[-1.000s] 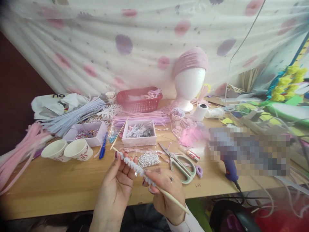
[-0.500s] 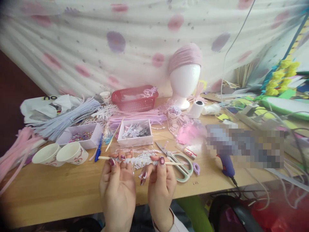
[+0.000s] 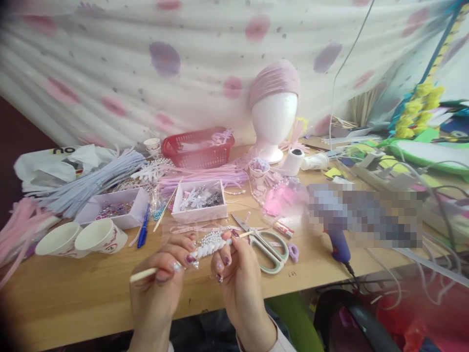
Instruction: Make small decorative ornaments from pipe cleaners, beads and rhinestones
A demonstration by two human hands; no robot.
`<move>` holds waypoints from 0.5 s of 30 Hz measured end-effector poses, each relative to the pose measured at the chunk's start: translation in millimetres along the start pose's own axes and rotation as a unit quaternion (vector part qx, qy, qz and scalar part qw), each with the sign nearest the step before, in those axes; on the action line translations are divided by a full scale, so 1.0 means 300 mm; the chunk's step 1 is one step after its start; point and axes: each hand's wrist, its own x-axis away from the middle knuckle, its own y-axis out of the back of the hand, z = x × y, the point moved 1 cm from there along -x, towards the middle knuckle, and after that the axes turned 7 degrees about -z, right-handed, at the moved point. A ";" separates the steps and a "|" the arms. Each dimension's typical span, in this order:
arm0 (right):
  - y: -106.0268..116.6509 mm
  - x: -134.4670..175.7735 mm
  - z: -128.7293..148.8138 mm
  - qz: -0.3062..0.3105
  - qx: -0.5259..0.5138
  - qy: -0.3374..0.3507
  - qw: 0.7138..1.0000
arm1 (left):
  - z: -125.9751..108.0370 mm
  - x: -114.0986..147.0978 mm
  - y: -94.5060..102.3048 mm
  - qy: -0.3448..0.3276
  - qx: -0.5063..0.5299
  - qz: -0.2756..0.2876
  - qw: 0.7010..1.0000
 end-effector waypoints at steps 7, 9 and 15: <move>0.006 0.005 -0.010 0.021 -0.022 0.004 1.000 | 0.017 -0.016 0.024 0.073 0.019 -0.076 0.994; 0.015 0.013 -0.017 0.046 -0.002 0.073 0.996 | 0.035 0.003 -0.003 0.116 0.070 -0.184 0.973; 0.056 0.038 -0.039 0.103 0.124 0.330 0.930 | 0.009 0.018 -0.079 0.307 0.200 -0.395 0.842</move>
